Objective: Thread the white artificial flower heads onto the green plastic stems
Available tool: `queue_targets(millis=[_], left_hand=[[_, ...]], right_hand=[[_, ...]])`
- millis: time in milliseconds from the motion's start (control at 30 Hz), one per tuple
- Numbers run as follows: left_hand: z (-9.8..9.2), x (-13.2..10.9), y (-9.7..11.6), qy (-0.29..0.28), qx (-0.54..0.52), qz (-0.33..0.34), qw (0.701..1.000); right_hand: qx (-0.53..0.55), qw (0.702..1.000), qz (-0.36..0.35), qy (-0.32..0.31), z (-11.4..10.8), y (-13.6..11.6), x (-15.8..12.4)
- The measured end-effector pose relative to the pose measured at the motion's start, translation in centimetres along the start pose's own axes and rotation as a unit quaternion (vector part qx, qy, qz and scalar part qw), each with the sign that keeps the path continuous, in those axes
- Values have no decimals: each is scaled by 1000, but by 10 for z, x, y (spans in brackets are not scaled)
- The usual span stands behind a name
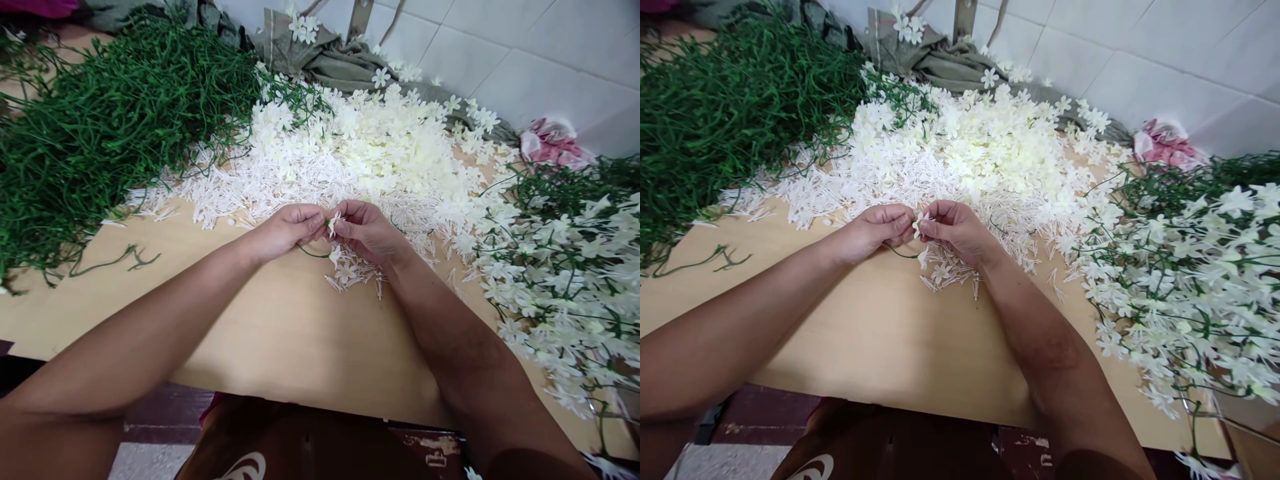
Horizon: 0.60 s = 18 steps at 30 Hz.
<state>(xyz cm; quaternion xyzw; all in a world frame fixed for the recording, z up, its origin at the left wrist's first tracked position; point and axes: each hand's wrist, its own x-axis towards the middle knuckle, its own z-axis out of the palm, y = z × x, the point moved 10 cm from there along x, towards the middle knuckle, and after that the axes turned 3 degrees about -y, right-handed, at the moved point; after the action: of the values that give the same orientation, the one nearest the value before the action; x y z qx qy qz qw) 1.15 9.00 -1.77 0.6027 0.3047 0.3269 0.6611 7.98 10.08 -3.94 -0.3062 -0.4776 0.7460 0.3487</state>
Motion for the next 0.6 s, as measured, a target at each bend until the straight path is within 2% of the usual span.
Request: queue_targets(millis=[167,433,600], left_hand=[[3,0,2,-11,2,10,1000],[1,-1,1,17,20,19,999],[0,-1,3,29,28,19,999]], right_hand=[[-35,999,-30,5,3,-5,0],[-91,990,-79,76,5,-19,-4],[-115,984,-78,114,1,-17,-6]])
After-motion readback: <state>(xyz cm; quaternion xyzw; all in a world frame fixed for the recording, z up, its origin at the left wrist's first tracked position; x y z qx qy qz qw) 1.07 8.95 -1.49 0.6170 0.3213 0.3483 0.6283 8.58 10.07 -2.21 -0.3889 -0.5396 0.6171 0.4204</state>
